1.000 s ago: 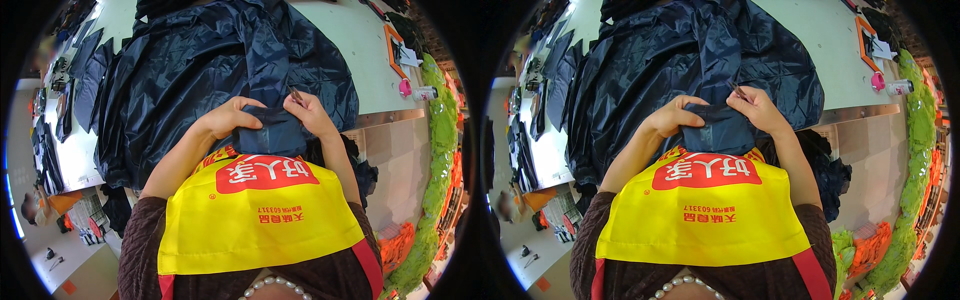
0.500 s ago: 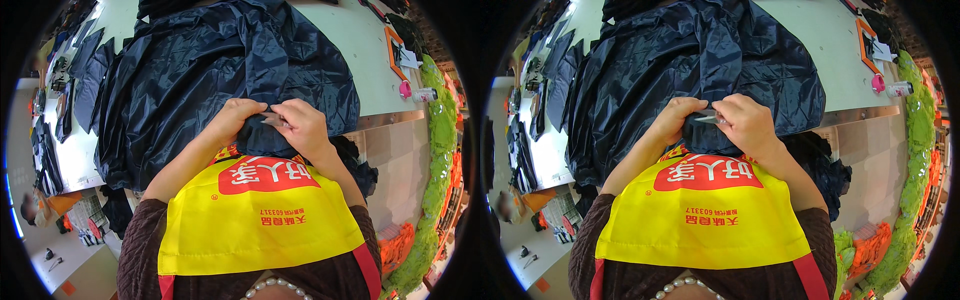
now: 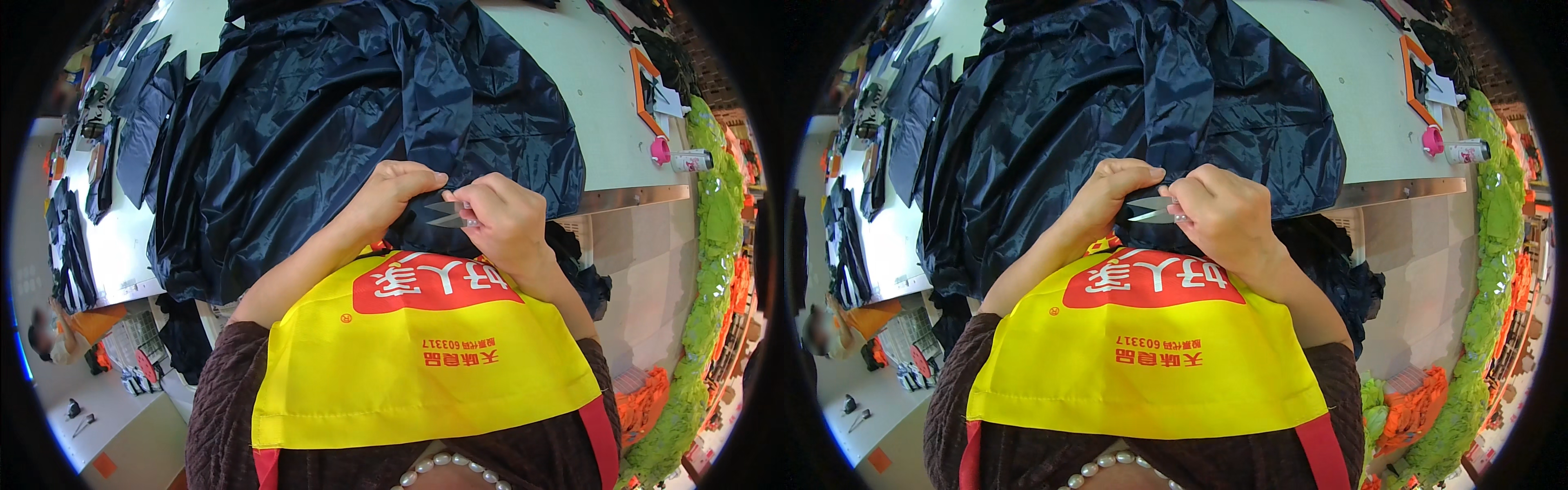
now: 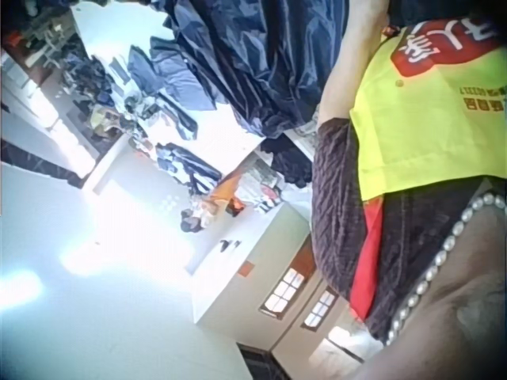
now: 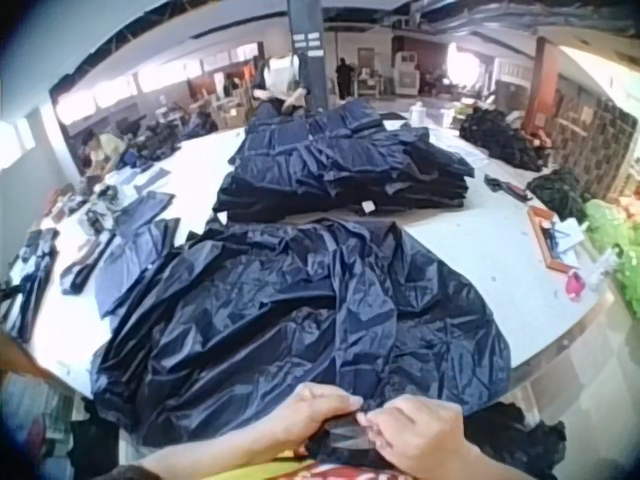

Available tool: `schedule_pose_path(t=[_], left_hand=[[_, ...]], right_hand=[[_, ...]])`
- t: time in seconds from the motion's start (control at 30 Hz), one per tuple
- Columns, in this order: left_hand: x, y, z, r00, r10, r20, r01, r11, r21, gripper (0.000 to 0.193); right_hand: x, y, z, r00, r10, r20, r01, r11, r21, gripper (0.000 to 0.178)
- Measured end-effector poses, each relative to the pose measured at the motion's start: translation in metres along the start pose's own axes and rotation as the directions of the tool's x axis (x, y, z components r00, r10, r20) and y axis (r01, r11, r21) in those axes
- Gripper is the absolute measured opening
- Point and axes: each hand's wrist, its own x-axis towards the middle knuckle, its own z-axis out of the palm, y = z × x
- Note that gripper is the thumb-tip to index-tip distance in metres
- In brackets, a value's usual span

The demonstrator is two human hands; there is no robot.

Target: The person folds a dark jacket on a table, smooths it, and places it into a branded packaging bag. The person then retrieves another jacket from a basket, cuts a tag off with scissors, and folds it before placing it into a bag. The process is repeated for multiple jackets.

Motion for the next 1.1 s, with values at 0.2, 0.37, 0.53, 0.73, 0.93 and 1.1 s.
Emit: schedule_pose_path(t=[0.2, 0.37, 0.53, 0.73, 0.93, 1.1], left_hand=[[-0.003, 0.001, 0.001, 0.999, -0.045, -0.014, 0.045, 0.998, -0.043, 0.018], [-0.001, -0.002, -0.001, 0.998, -0.062, 0.004, 0.062, 0.997, -0.052, 0.020], [-0.002, 0.002, 0.001, 0.995, -0.104, -0.001, 0.104, 0.992, -0.074, 0.022], [0.001, 0.002, 0.000, 0.995, -0.098, 0.010, 0.099, 0.990, -0.098, 0.023], [0.002, 0.003, -0.001, 0.991, -0.128, 0.032, 0.131, 0.983, -0.128, 0.022], [0.007, -0.004, -0.009, 0.987, -0.140, 0.082, 0.153, 0.971, -0.185, 0.022]], right_hand=[[-0.002, 0.016, -0.035, 0.899, 0.316, 0.303, -0.438, 0.657, 0.613, 0.024], [-0.005, 0.031, -0.037, 0.932, 0.225, 0.285, -0.291, 0.932, 0.215, 0.024], [-0.008, 0.038, -0.031, 0.955, 0.023, 0.295, -0.041, 0.998, 0.055, 0.026], [-0.005, 0.035, -0.020, 0.973, -0.035, 0.230, 0.023, 0.998, 0.056, 0.026], [-0.004, 0.036, -0.014, 0.976, -0.031, 0.214, 0.023, 0.999, 0.039, 0.023], [-0.009, 0.042, -0.010, 0.972, 0.220, 0.078, -0.229, 0.840, 0.492, 0.019]])
